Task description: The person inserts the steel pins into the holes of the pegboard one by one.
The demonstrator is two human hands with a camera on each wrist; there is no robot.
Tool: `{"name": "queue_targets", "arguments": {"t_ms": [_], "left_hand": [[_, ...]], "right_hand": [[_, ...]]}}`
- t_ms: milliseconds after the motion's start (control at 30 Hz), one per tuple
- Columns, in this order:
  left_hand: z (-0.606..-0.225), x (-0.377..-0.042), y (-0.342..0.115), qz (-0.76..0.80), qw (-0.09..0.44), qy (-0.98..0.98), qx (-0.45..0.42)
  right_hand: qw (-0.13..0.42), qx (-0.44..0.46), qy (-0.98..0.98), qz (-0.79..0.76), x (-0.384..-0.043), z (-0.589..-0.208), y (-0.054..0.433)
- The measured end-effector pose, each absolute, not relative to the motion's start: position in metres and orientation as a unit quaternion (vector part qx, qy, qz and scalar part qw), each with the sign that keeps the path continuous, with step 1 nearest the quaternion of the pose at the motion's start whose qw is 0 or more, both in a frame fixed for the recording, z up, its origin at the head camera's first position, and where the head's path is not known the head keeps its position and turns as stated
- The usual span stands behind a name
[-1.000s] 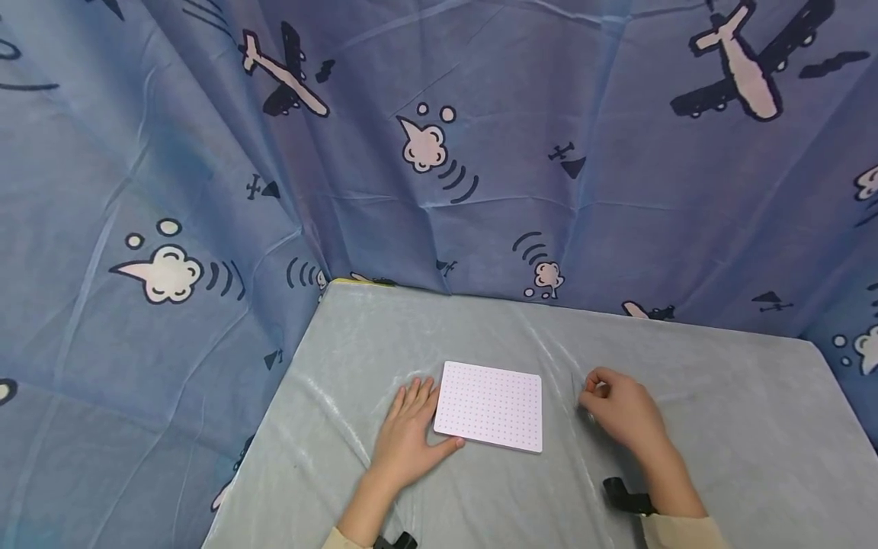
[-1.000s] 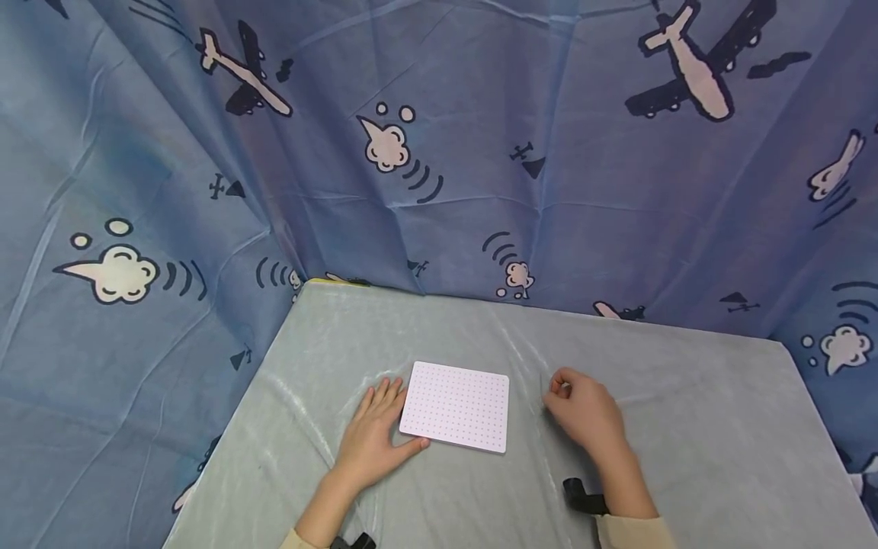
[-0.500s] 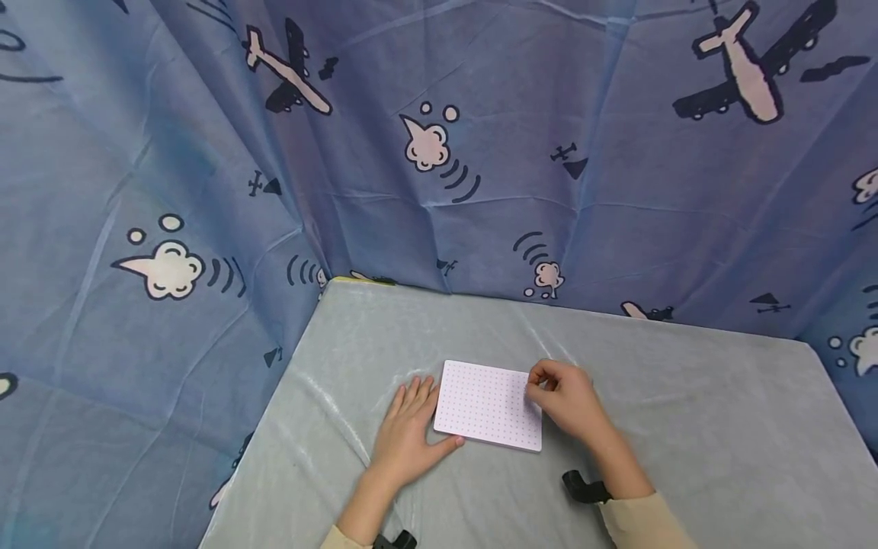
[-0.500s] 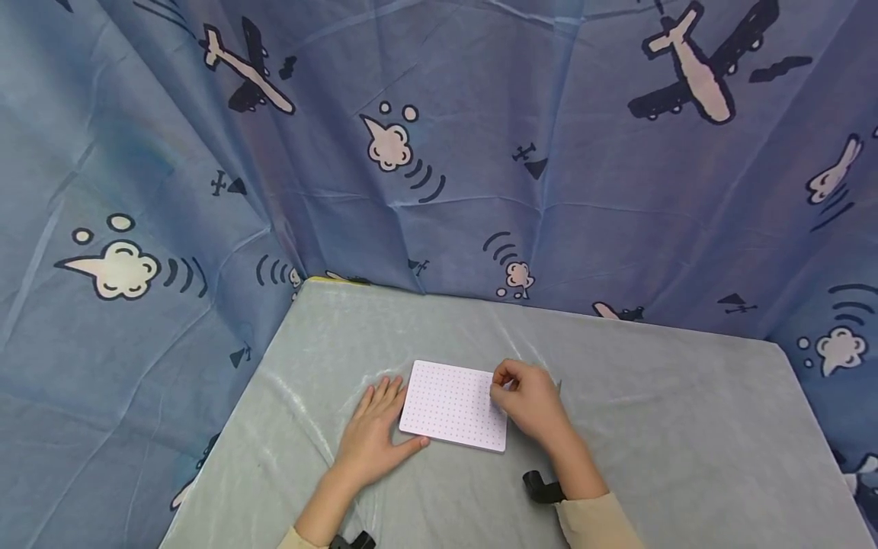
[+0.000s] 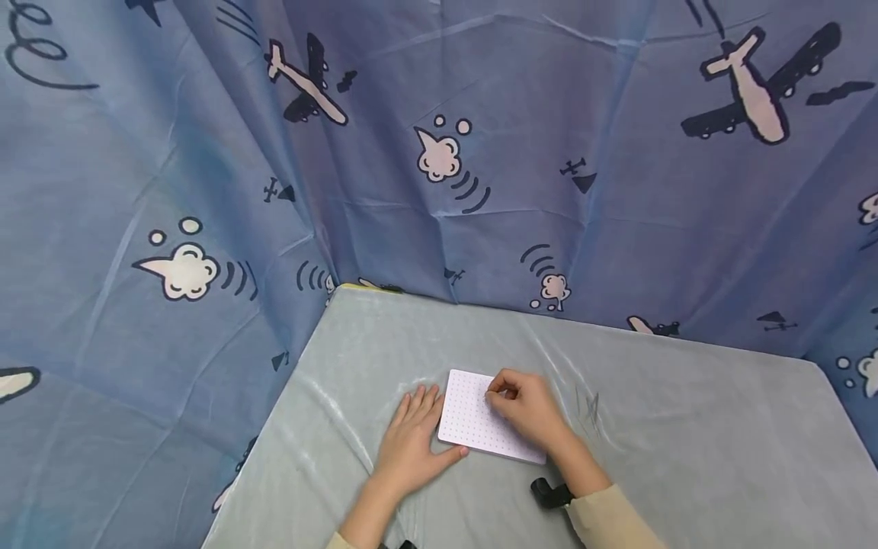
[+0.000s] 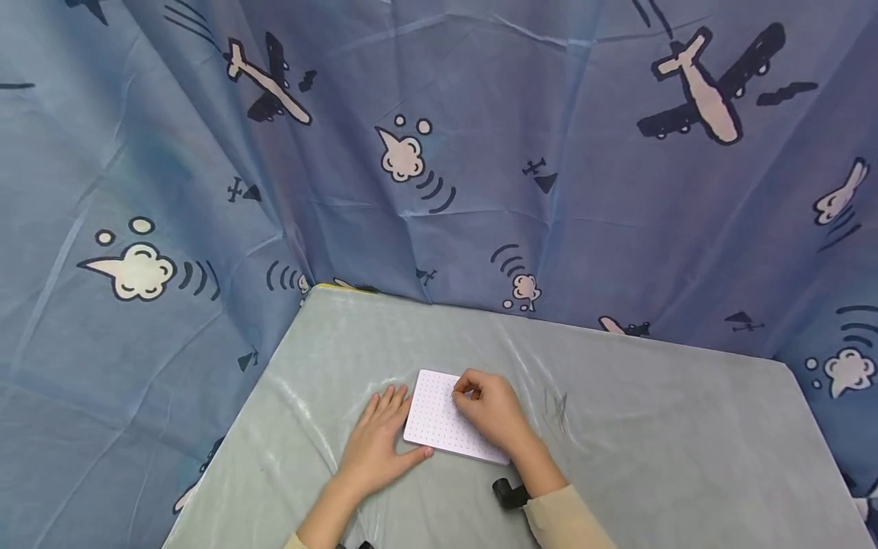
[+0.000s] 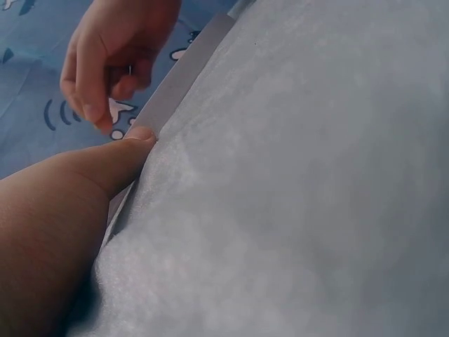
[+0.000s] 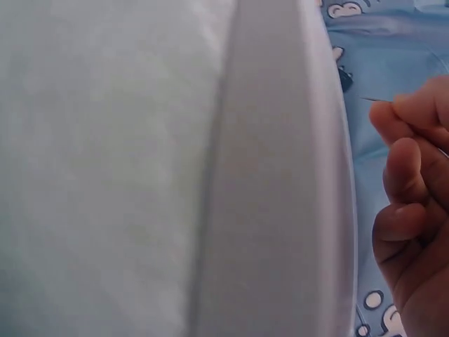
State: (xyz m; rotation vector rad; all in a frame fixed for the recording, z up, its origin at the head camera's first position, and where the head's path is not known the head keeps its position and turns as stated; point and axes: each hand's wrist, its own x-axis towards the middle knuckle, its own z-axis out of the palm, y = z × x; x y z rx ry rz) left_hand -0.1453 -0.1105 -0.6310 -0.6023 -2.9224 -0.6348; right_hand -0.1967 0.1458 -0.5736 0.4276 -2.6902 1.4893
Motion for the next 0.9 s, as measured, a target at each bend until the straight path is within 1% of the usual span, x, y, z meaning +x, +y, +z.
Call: {"name": "queue_targets", "arguments": {"t_ms": [300,533,767,900], "left_hand": [[-0.633,-0.144,-0.112,-0.207,0.055,-0.956,-0.202],[-0.633,-0.145,-0.113,-0.208,0.047,-0.956,-0.203],[-0.632,-0.145,-0.113,-0.205,0.052,-0.956,-0.202],[-0.632,-0.145,-0.114,-0.202,0.046,-0.957,-0.201]], "right_hand": [[0.013,0.148,-0.867,0.476,-0.196,-0.581,0.131],[0.031,0.146,-0.889,0.433,-0.201,-0.581,0.125],[0.025,0.14,-0.895,0.422,-0.202,-0.58,0.121],[0.023,0.135,-0.9,0.414,-0.201,-0.58,0.119]]}}
